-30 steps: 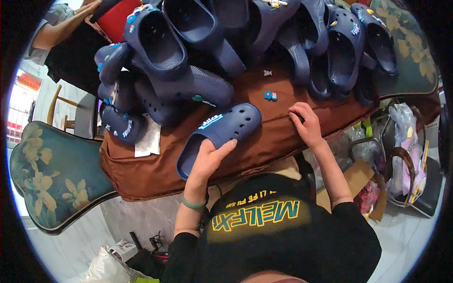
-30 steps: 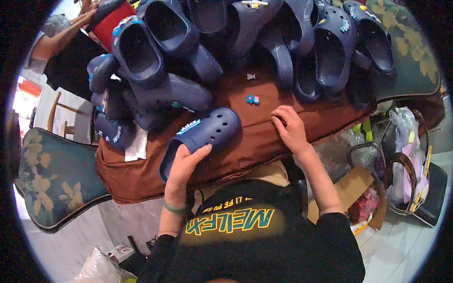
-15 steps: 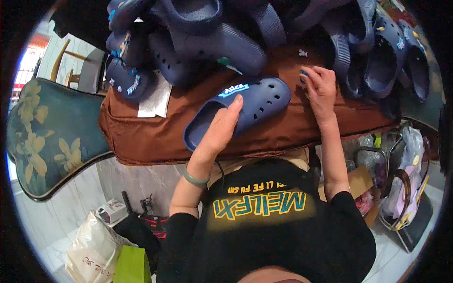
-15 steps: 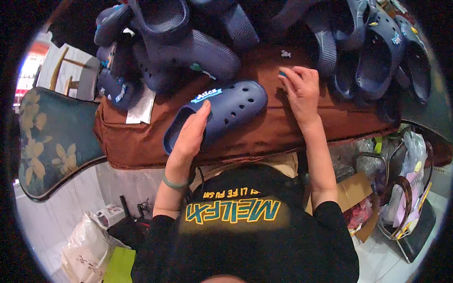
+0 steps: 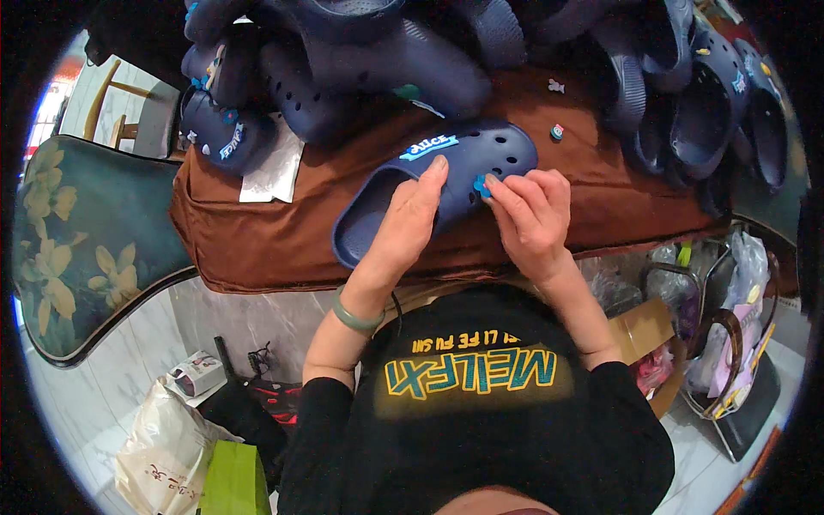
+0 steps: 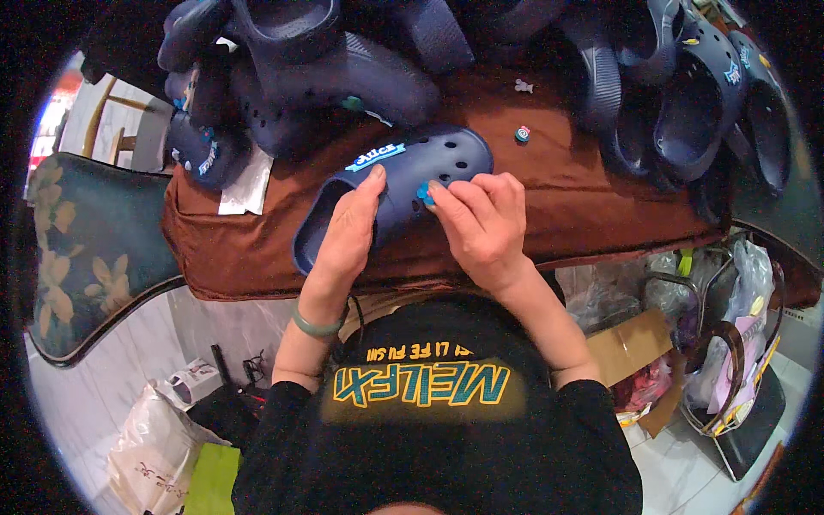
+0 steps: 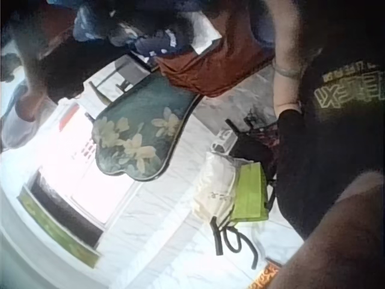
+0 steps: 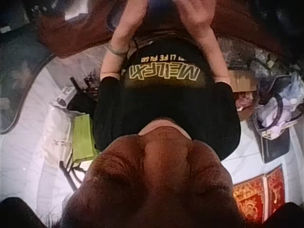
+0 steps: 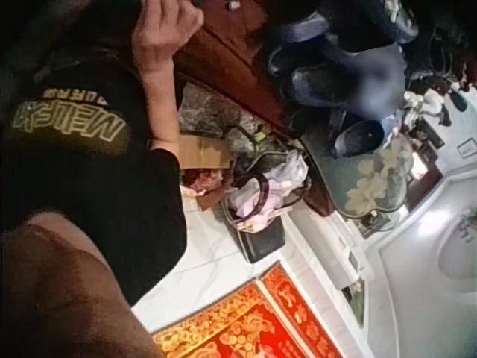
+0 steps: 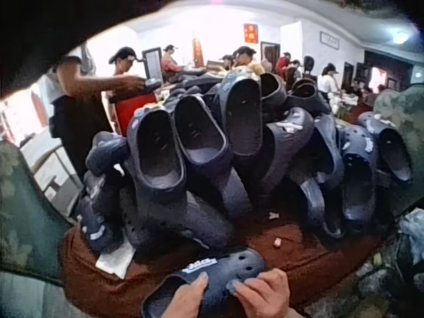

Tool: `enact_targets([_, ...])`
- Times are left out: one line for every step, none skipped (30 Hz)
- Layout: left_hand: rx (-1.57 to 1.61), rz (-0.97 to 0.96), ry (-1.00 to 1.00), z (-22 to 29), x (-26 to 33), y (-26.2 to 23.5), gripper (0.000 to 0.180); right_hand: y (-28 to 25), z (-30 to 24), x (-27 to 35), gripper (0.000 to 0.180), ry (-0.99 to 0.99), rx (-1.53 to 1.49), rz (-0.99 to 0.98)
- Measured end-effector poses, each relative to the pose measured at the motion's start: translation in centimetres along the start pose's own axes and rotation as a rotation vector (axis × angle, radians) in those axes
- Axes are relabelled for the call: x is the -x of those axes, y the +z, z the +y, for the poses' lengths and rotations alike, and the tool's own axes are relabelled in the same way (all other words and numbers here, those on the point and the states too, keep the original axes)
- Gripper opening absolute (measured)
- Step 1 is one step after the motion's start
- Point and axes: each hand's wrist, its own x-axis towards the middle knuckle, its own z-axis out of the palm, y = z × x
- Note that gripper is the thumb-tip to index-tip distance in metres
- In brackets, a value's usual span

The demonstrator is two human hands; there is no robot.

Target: Attaching decorative charms to blue foam clogs.

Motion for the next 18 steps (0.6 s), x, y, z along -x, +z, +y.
enact_targets([0.0, -0.018, 0.047, 0.0, 0.0, 0.1, 0.045, -0.5, -0.4, -0.2, 0.037, -0.024, 0.059, -0.081])
enact_targets([0.006, -0.018, 0.044, 0.2, 0.0, 0.1, 0.045, -1.0, -0.7, -0.5, 0.037, -0.048, 0.118, -0.163])
enact_targets([-0.009, -0.015, 0.032, 0.4, 0.0, 0.1, 0.043, -1.4, -1.0, -0.7, 0.038, -0.057, 0.128, -0.226])
enact_targets([-0.025, -0.015, 0.02, 0.8, 0.1, 0.3, 0.041, -1.7, -1.0, -1.0, 0.038, -0.055, 0.132, -0.233])
enact_targets([-0.021, -0.021, 0.013, 1.5, 0.1, 0.7, 0.041, -2.0, -0.9, -1.2, 0.039, -0.063, 0.122, -0.294])
enact_targets([-0.076, 0.014, 0.015, 2.2, 0.2, 1.3, 0.035, -2.2, -0.8, -1.3, 0.039, -0.07, 0.113, -0.354])
enact_targets([-0.131, 0.049, 0.021, 2.6, 0.3, 1.6, 0.03, -2.2, -0.7, -1.6, 0.039, -0.067, 0.119, -0.356])
enact_targets([-0.129, 0.042, 0.021, 2.6, 0.3, 1.6, 0.03, -2.1, -0.6, -1.9, 0.039, -0.071, 0.075, -0.38])
enact_targets([-0.198, -0.016, 0.085, 2.7, 0.3, 1.5, 0.027, -2.0, -0.6, -2.1, 0.039, -0.075, 0.031, -0.403])
enact_targets([-0.268, -0.077, 0.153, 2.8, 0.3, 1.5, 0.027, -2.0, -0.6, -2.1, 0.039, -0.073, 0.042, -0.401])
enact_targets([-0.261, -0.065, 0.137, 3.1, 0.3, 1.7, 0.026, -1.9, -0.6, -2.0, 0.039, -0.053, 0.017, -0.4])
enact_targets([-0.26, -0.075, 0.143, 2.8, 0.3, 1.6, 0.026, -1.8, -0.7, -1.9, 0.039, -0.033, -0.009, -0.398])
enact_targets([-0.241, -0.063, 0.151, 2.3, 0.2, 1.5, 0.025, -1.7, -0.7, -1.5, 0.041, -0.013, -0.01, -0.375])
enact_targets([-0.222, -0.052, 0.159, 2.0, 0.2, 1.4, 0.025, -1.8, -0.5, -1.3, 0.041, -0.012, 0.0, -0.371])
enact_targets([-0.222, -0.061, 0.165, 1.9, 0.2, 1.4, 0.025, -1.9, -0.1, -1.2, 0.041, 0.027, -0.101, -0.351])
enact_targets([-0.223, -0.062, 0.142, 2.1, 0.3, 1.3, 0.025, -1.9, 0.3, -1.3, 0.041, 0.065, -0.206, -0.329])
enact_targets([-0.224, -0.063, 0.12, 2.2, 0.4, 1.3, 0.025, -2.3, 1.2, -1.4, 0.034, 0.119, -0.3, -0.334])
enact_targets([-0.226, -0.068, 0.123, 2.3, 0.5, 1.2, 0.025, -2.5, 2.1, -1.1, 0.034, 0.119, -0.296, -0.329])
